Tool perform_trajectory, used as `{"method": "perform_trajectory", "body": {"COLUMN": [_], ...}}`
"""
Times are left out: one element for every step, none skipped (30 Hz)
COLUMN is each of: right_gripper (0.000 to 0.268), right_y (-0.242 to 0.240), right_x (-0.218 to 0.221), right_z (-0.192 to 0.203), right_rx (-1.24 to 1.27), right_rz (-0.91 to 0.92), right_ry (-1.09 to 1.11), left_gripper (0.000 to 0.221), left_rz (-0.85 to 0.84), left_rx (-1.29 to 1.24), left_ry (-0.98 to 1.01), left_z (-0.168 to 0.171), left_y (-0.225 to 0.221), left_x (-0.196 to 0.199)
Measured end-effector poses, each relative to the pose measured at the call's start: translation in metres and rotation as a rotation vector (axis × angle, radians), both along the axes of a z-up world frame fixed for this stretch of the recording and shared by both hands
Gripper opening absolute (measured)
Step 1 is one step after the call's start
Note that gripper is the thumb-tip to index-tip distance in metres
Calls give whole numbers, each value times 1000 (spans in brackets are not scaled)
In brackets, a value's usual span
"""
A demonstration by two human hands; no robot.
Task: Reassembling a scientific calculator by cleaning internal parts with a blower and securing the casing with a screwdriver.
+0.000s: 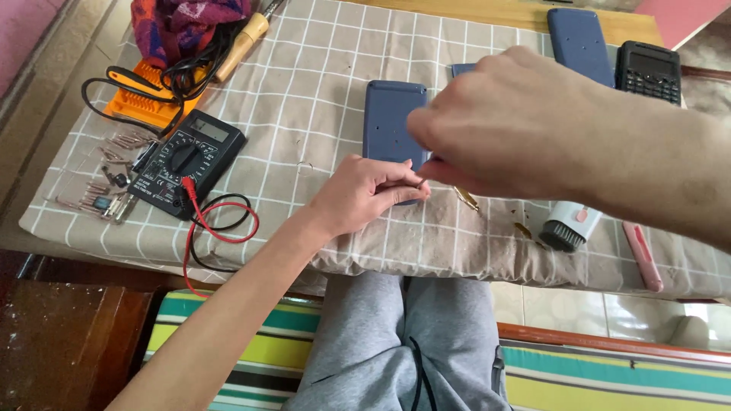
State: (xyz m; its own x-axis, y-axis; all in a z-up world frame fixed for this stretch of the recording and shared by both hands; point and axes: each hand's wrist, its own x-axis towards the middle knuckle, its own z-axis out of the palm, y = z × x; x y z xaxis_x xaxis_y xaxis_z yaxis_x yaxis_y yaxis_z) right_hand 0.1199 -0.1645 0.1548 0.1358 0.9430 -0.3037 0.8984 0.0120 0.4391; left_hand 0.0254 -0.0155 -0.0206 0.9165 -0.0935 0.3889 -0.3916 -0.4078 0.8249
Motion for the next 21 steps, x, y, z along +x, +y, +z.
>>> {"method": "perform_trajectory", "body": {"right_gripper": [45,52,52,53,54,54,55,57,57,49,61,61,42,41,41,31,22,22,16,11,11], "right_y": [1,1,3,3,4,5,7,9,4,-2,-6,-8,-9,-13,-10,-7,-4,-2,0,3,9], "right_x": [-6,-12,-14,-16,-18,-21,-24,-26,-22,-18,-14,-3,7,19,18,17,16,16,16,15,10], "right_z": [5,10,9,9,9,12,16,20,20,19,18,13,7,2,2,2,3,0,-3,-5,-3], "right_rx": [-37,-67,-66,-2,64,67,36,5,8,-32,-70,-69,-137,-200,-199,-187,-174,-174,-134,-95,-96], "right_rz": [-178,-356,-357,-499,-641,-644,-637,-626,-627,-449,-271,-266,-39,182,180,231,283,282,256,235,239], "right_ry": [5,9,9,49,89,89,93,96,93,104,115,117,90,64,65,75,85,87,92,96,98], "left_gripper": [15,14,14,16,17,17,17,18,18,18,18,18,16,15,15,14,13,13,13,13,13], "left_rz": [7,15,14,2,-10,-14,-15,-13,-13,-11,-8,-3,-3,-10,-13,-3,6,5,-5,-10,-5], "left_rx": [14,31,31,34,37,39,39,38,40,36,31,33,38,42,42,34,26,26,60,92,91], "left_ry": [-25,-51,-51,-61,-71,-72,-78,-85,-88,-74,-60,-57,-34,-13,-12,9,30,32,42,52,53], "left_z": [-3,-5,-5,-4,-3,-4,-4,-4,-2,-1,0,1,2,3,3,5,6,5,4,3,2], "left_y": [0,0,0,-1,-1,-1,-1,-1,-2,-2,-2,-1,0,-1,-2,-2,-2,-1,-1,0,1], "left_x": [1,2,2,2,2,2,2,2,2,1,1,-1,-2,-1,-2,-2,-3,-2,-1,-2,-3]}}
